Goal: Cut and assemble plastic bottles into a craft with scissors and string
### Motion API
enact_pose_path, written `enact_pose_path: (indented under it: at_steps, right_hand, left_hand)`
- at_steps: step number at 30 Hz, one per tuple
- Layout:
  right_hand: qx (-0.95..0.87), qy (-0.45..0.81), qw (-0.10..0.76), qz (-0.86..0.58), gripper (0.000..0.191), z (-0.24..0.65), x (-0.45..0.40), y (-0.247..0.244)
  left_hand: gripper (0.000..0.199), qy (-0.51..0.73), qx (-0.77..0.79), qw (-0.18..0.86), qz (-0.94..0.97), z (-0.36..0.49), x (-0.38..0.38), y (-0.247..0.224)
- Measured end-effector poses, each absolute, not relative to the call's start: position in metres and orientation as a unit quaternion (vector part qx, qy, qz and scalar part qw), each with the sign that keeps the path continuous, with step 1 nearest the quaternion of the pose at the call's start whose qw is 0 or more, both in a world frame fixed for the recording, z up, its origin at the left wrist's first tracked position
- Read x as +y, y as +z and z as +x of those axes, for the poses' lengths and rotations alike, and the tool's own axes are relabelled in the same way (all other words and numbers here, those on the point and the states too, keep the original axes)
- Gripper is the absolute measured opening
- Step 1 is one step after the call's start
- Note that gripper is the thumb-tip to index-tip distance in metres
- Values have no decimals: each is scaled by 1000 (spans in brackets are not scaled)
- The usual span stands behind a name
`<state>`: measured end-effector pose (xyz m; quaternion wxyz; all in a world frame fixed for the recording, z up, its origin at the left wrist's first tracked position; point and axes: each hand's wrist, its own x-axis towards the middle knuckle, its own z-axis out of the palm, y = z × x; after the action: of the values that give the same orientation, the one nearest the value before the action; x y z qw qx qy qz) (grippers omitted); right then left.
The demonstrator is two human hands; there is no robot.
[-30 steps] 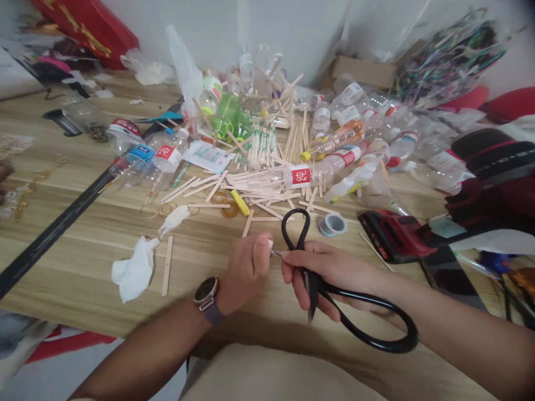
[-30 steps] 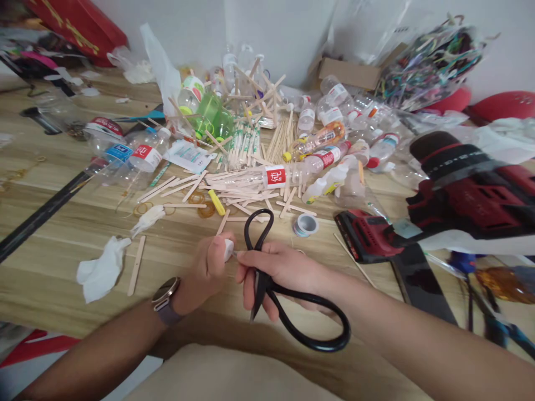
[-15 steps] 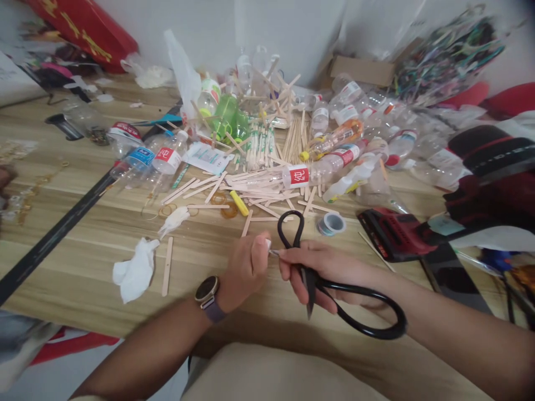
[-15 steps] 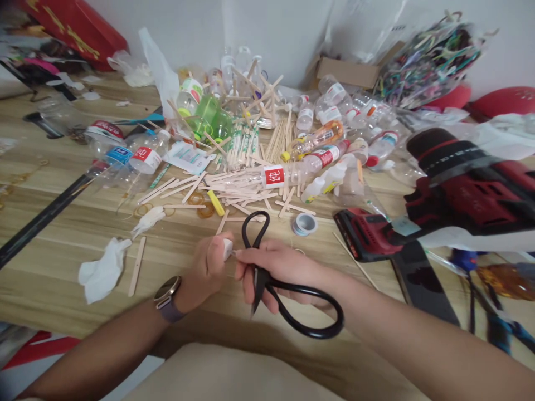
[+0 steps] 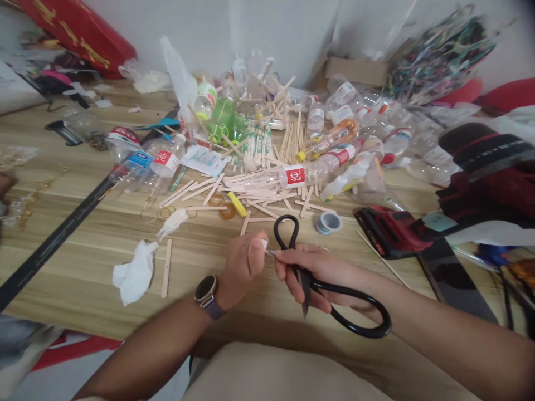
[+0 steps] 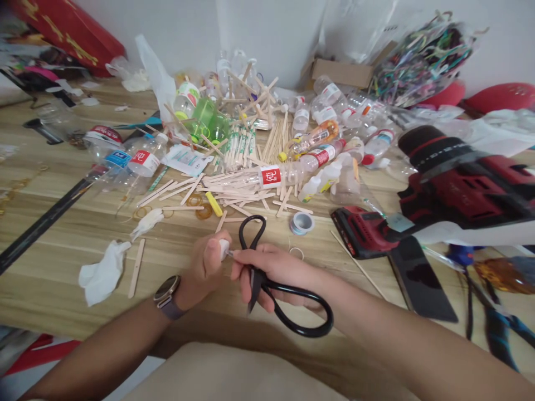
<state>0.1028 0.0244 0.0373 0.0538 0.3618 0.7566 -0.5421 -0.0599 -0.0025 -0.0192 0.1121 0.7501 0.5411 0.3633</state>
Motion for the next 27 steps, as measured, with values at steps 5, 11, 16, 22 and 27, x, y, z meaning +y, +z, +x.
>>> enact_pose_path:
  at_steps: [5, 11, 16, 22, 27]
  right_hand:
    - [794, -461, 5, 396, 35, 107, 25, 40]
    - [811, -427, -28, 400, 29, 112, 27, 33]
    - [779, -525, 0, 342, 63, 106, 21, 21]
    - [812, -436, -63, 384, 35, 112, 23, 26]
    - [821, -425, -79, 374, 41, 115, 21, 22]
  left_hand:
    - [31, 360, 554, 114, 742, -59, 1, -21]
    - [36, 350, 547, 121, 751, -58, 4, -21]
    - [45, 379, 532, 106, 750, -59, 0, -16]
    - [31, 354, 543, 93, 756, -59, 0, -21]
    - [36, 359, 535, 70, 762, -59, 0, -20]
